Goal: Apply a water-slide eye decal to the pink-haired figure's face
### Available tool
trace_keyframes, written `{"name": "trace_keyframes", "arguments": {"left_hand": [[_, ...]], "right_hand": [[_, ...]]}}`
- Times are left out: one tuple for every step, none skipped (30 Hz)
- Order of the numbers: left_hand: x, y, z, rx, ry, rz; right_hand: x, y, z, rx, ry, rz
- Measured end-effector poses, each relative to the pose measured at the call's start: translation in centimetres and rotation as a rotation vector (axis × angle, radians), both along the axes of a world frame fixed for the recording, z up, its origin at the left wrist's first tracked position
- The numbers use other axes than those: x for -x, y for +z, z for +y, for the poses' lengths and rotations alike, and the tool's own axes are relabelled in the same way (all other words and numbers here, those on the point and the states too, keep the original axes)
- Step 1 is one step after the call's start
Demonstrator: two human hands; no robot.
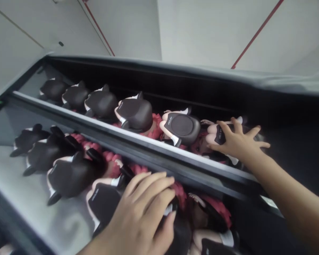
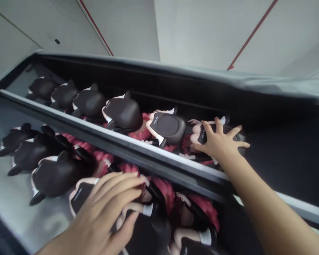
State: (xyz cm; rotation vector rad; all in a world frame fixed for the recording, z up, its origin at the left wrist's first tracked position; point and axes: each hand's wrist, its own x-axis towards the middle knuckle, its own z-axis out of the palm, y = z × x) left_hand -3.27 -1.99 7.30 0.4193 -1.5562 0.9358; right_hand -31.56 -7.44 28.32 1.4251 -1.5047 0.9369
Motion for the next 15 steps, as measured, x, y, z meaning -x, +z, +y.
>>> {"name": "trace_keyframes", "arguments": {"left_hand": [[0.9,1.8,-1.2,-0.002,0.011,-0.001],[1.7,3.3,-2.7,-0.008,0.033,-0.001],[2.2,4.4,-4.1,-0.019,0.068,0.000],[2.6,5.3,-5.5,-0.024,0.112,0.004],[2.9,5.8,-6.7,-0.019,0.157,0.008],[3.1,6.2,-7.6,-0.008,0.194,0.011],[3.1,6.4,-8.2,0.004,0.220,0.016],[3.2,6.4,-8.6,0.014,0.233,0.018],[3.2,6.4,-8.7,0.021,0.233,0.018],[3.2,6.4,-8.7,0.022,0.226,0.019],[3.2,6.3,-8.6,0.021,0.213,0.022],[3.2,6.3,-8.4,0.019,0.199,0.029],[3.2,6.3,-8.3,0.017,0.187,0.035],[3.2,6.3,-8.1,0.011,0.180,0.039],[3.2,6.4,-7.9,0.000,0.176,0.042]], "right_hand": [[0.2,0.0,-0.1,0.006,-0.010,0.009],[0.5,0.1,-0.1,0.011,-0.022,0.012],[0.8,0.1,-0.1,0.016,-0.032,0.013],[1.1,0.1,-0.1,0.023,-0.043,0.012],[1.5,0.1,-0.1,0.031,-0.050,0.011],[1.8,0.2,-0.2,0.039,-0.056,0.010],[2.1,0.2,-0.2,0.047,-0.060,0.009],[2.3,0.2,-0.3,0.054,-0.062,0.010],[2.5,0.2,-0.3,0.059,-0.064,0.010],[2.6,0.2,-0.4,0.062,-0.066,0.011],[2.8,0.3,-0.4,0.064,-0.065,0.012],[2.8,0.3,-0.4,0.065,-0.062,0.014],[2.9,0.3,-0.4,0.066,-0.059,0.014],[3.0,0.3,-0.4,0.067,-0.054,0.014],[3.0,0.2,-0.5,0.069,-0.049,0.014]]}}
